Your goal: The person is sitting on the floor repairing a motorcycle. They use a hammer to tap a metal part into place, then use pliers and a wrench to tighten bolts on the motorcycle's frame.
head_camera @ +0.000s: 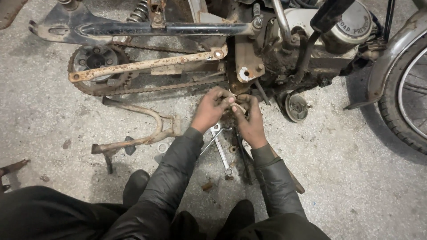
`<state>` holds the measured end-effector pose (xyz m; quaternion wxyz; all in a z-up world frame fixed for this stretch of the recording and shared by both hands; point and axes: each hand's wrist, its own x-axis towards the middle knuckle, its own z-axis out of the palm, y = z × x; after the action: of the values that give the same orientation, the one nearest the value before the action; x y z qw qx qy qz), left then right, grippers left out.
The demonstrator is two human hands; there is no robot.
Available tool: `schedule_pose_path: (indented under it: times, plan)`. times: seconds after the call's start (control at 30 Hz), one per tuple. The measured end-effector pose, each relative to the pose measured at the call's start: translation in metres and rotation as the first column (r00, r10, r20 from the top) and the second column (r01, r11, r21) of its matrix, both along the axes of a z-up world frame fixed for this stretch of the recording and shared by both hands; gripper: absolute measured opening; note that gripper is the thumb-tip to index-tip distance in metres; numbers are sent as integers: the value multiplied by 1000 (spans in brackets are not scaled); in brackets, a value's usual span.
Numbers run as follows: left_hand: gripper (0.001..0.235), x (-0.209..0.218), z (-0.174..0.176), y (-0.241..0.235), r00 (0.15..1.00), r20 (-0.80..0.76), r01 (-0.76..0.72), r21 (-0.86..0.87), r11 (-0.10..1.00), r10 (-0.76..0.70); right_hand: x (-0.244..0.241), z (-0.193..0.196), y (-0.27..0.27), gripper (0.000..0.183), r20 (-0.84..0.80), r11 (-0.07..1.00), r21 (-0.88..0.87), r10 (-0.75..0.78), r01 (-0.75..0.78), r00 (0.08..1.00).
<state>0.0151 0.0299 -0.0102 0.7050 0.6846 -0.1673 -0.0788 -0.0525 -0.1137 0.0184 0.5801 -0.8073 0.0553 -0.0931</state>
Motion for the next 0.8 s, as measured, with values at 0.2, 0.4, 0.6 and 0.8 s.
schedule_pose_path:
  times: [0.2,0.4,0.6,0.8]
  plan:
    - [28,0,0,-4,983,154,-111,91,990,96,4,12,6,30,13,979,-168,-117,117,993]
    - [46,-4,19,1,960,-183,-196,99,976,212,1,-23,-17,24,7,964,-169,-209,207,978]
    - [28,0,14,9,934,-223,-259,120,958,280,15,12,7,25,235,947,-230,-168,223,957]
    - [24,4,-1,9,921,-293,-197,216,957,255,40,-51,-13,15,435,808,-517,-37,283,900]
